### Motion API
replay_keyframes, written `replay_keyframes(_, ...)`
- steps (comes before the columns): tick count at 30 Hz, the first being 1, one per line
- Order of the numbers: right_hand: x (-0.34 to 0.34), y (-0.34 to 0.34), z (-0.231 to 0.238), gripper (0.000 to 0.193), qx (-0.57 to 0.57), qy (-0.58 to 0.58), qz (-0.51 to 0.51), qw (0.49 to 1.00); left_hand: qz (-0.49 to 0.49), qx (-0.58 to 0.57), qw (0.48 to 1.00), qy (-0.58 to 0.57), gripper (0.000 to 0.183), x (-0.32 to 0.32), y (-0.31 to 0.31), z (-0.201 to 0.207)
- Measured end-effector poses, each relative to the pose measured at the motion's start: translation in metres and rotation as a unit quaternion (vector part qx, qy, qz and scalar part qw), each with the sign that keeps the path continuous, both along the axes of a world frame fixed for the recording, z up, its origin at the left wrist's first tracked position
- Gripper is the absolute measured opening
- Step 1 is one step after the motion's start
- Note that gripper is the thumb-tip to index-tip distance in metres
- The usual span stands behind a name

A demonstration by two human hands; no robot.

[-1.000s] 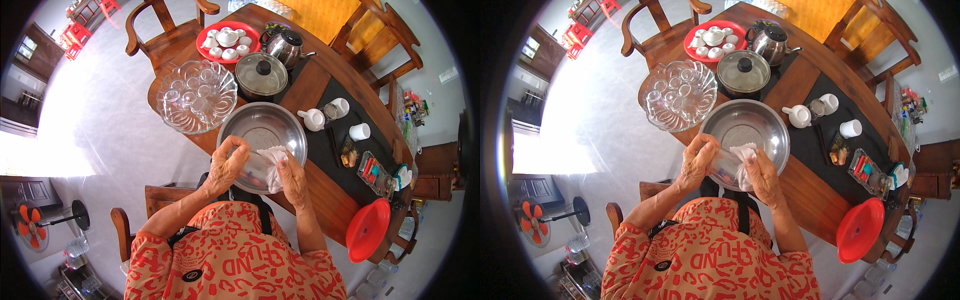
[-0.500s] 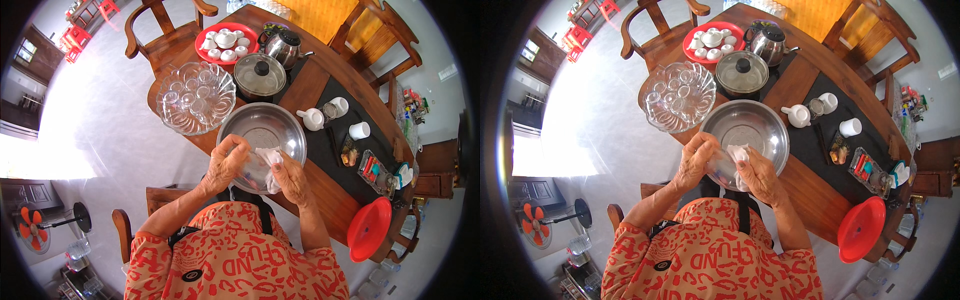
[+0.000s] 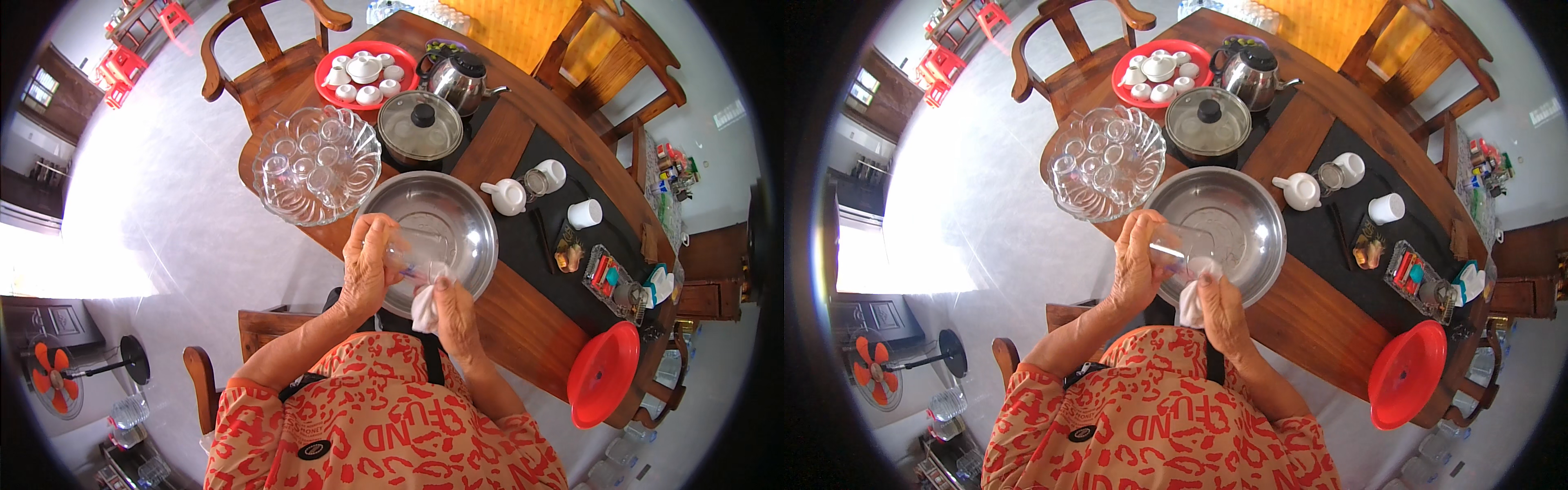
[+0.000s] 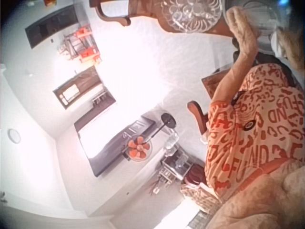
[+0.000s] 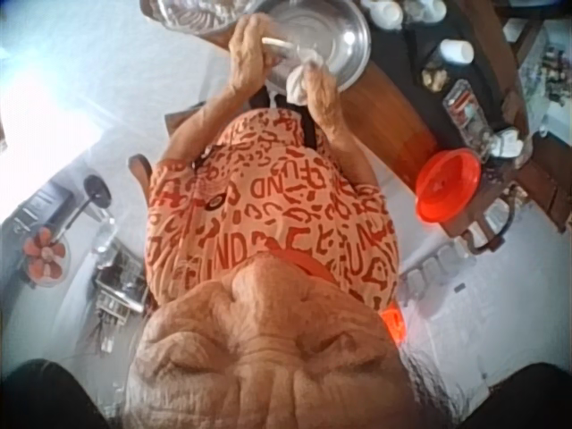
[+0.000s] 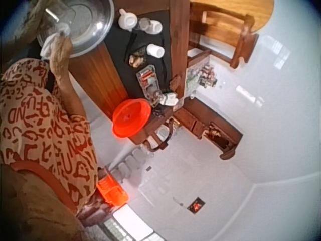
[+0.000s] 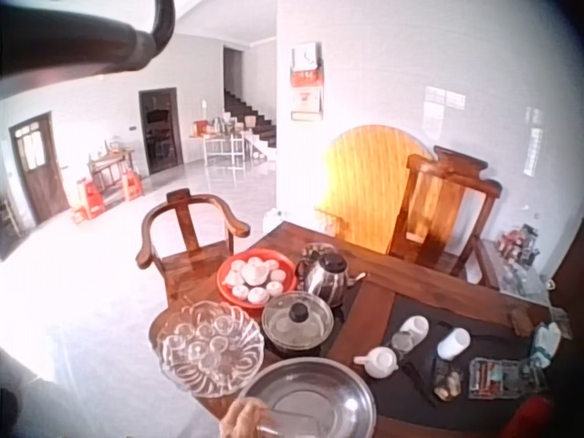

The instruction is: The person wipes several small clear glasses with a white cloth over a metal bowl. They handle the glasses one at a time, wiping the exterior and interior surfaces, and then place the cleaned glasses into a glass holder on the table.

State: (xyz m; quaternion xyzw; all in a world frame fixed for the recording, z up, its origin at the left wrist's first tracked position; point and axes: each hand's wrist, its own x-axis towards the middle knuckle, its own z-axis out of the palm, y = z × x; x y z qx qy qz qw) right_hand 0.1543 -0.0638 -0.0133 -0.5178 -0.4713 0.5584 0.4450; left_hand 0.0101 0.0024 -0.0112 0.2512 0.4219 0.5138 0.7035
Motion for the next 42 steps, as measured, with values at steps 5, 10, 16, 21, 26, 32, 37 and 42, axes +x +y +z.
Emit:
replay_keyframes(5, -0.005, -0.003, 0.003, 0.030, 0.214, -0.155, -0.102, 0.959, 0.013, -0.027, 0.998, -0.050, 0.025, 0.003, 0.002, -0.001)
replay_keyframes(10, -0.002, 0.018, 0.001, 0.036, 0.377, -0.303, -0.165, 0.860, -0.042, -0.035, 0.997, -0.059, 0.029, 0.011, -0.010, 0.007)
replay_keyframes(16, 0.007, 0.035, 0.004, 0.020, 0.411, -0.258, -0.174, 0.857, -0.161, -0.001, 0.986, -0.049, 0.039, -0.001, -0.011, 0.008)
replay_keyframes(21, 0.009, 0.042, 0.012, 0.026, 0.195, -0.025, -0.233, 0.953, -0.234, 0.031, 0.972, -0.021, 0.039, -0.005, -0.009, 0.010)
replay_keyframes(26, 0.000, 0.041, 0.007, 0.035, 0.420, -0.280, -0.221, 0.835, -0.159, -0.043, 0.984, -0.072, 0.043, 0.003, -0.011, 0.020)
replay_keyframes(32, -0.003, 0.040, -0.006, 0.038, 0.390, -0.287, -0.167, 0.859, -0.183, 0.007, 0.983, 0.005, 0.043, 0.002, -0.011, 0.007)
replay_keyframes(37, -0.003, 0.049, 0.001, 0.032, 0.222, -0.123, -0.247, 0.935, -0.196, 0.027, 0.980, 0.003, 0.044, -0.001, -0.012, 0.004)
replay_keyframes(42, -0.010, 0.053, 0.009, 0.030, 0.171, -0.121, -0.265, 0.941, -0.197, 0.021, 0.977, -0.080, 0.047, -0.004, -0.010, -0.006)
